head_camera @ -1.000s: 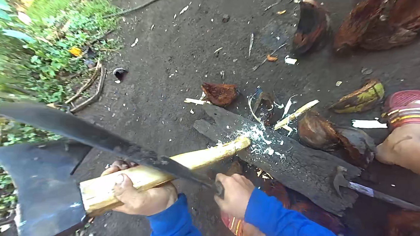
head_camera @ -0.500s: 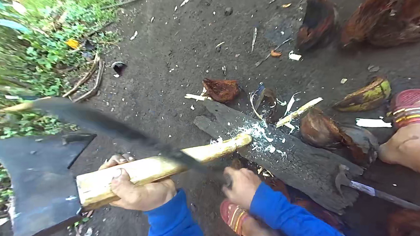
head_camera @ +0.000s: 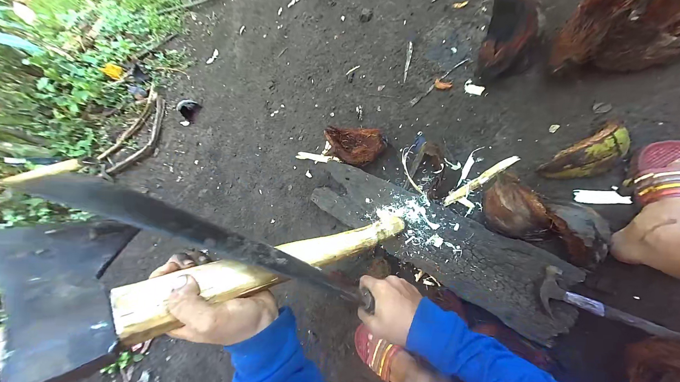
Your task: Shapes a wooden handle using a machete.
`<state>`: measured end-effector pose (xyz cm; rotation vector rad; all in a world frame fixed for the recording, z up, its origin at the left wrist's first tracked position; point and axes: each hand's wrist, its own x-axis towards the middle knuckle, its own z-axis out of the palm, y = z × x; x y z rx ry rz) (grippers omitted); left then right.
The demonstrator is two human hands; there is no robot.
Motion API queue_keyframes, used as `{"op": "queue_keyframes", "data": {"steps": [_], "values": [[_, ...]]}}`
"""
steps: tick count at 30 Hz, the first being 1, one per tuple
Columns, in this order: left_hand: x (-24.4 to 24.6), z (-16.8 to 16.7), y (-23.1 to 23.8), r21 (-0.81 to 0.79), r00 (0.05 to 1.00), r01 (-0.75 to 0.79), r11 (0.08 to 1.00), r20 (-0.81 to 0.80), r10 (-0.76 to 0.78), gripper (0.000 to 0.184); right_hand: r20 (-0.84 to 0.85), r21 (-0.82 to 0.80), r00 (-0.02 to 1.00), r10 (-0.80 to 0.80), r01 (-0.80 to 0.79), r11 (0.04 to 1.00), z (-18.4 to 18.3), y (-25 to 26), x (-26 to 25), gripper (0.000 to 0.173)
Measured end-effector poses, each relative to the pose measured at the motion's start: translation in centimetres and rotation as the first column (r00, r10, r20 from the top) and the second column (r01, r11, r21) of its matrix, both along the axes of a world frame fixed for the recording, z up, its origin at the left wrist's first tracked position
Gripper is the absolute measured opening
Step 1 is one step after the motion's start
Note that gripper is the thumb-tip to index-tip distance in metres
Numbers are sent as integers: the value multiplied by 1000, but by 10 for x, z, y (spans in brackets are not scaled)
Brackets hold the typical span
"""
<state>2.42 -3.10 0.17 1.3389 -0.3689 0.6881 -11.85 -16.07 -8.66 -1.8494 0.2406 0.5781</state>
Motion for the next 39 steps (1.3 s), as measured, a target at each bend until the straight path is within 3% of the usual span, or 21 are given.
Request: {"op": "queue_keyframes", "data": {"steps": [4,8,11,13,16,18,20,25,28,30,32,35,37,39], "values": [[8,-6,11,-21,999,34,999,-7,-34,22,-68,-35,993,-93,91,995,-42,9,-6,38],[9,-6,18,-14,1000,20,1000,8,-20,21,-122,-48,991,-46,40,998,-10,10,-5,43],[1,-5,5,-21,1000,-1,1000,-10,1,23,-45,-7,999,-20,20,1000,22,11,0,41],[-5,-1,-3,-30,999,-29,999,-19,29,24,-4,-33,1000,2,-2,999,24,9,1,42],[0,-1,2,-18,1000,22,1000,-8,-22,23,-125,-54,975,-181,176,983,-42,-3,-9,39],[2,-3,1,-17,998,64,998,18,-64,21,-262,-53,908,-328,325,944,-90,-17,-15,37],[2,-2,-5,-3,997,72,997,41,-71,20,-319,-89,882,-347,337,937,-101,-23,-16,41],[0,2,-17,40,1000,-12,999,28,11,21,-198,-22,946,-258,259,966,-50,-19,-14,38],[-3,5,-20,38,1000,-20,999,13,19,23,1,14,998,-64,64,998,7,-10,-6,39],[-6,6,-18,29,1000,-21,999,-4,21,25,41,-14,999,6,-5,1000,12,-10,-2,40],[1,4,-8,3,1000,29,1000,-3,-29,23,-51,-30,994,-92,91,995,-31,-16,-5,40],[10,-1,6,-7,998,64,998,-4,-64,23,-273,-39,909,-315,316,948,-118,-29,-9,44],[12,-3,6,-18,997,75,997,-14,-75,23,-308,-84,894,-326,316,945,-126,-31,-9,46],[11,-2,2,-21,998,60,998,-8,-61,22,-319,-125,898,-302,276,953,-112,-31,-9,46]]}}
